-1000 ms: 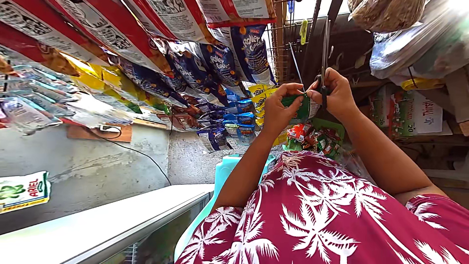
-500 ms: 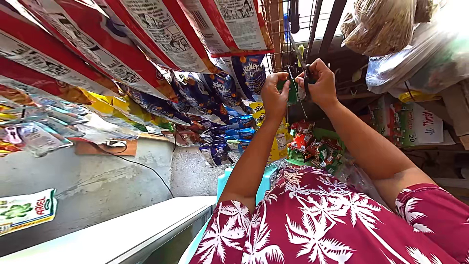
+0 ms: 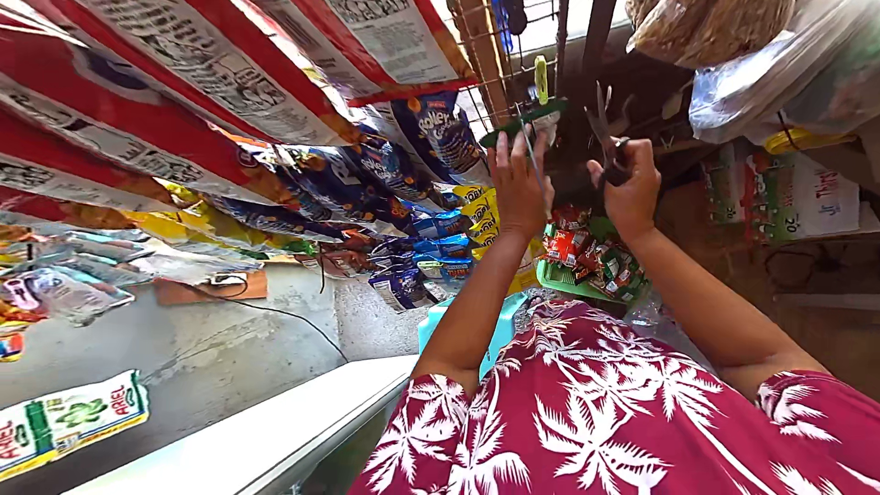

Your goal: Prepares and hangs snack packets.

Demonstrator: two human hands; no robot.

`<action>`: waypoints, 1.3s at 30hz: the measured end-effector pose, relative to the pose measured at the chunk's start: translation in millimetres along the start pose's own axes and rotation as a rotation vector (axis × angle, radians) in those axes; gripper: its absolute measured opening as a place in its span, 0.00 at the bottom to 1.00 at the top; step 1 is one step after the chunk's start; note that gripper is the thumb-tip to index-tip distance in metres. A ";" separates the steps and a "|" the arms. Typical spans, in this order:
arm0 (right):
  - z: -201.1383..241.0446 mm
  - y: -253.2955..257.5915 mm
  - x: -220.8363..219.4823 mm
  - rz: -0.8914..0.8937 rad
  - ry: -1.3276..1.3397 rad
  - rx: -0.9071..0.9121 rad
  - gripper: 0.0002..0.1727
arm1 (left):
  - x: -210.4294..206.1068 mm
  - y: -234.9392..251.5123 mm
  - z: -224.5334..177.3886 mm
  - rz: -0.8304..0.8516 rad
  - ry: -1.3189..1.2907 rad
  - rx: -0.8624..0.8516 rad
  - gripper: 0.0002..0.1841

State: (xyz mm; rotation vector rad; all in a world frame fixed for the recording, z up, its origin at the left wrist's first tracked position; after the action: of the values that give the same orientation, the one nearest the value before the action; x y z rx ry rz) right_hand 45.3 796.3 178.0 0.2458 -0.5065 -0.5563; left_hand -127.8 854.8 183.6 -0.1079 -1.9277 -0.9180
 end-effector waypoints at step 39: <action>-402.5 -207.7 -114.9 0.543 -0.557 -0.391 0.16 | -70.6 -276.9 -82.6 0.782 -0.616 -0.112 0.12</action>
State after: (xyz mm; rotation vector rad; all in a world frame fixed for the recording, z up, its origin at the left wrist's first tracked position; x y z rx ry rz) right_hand 79.0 724.4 -282.5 -0.4278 -0.9485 -0.1722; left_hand -149.7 625.5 -4.5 -1.2365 -2.0916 -0.4690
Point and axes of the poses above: each hand's wrist, its own y-axis towards the middle knuckle, its own x-axis out of the back of the hand, z = x × y, the point moved 10 cm from there along y, towards the middle knuckle, and after that the axes turned 2 degrees about -x, right-handed, at the moved point
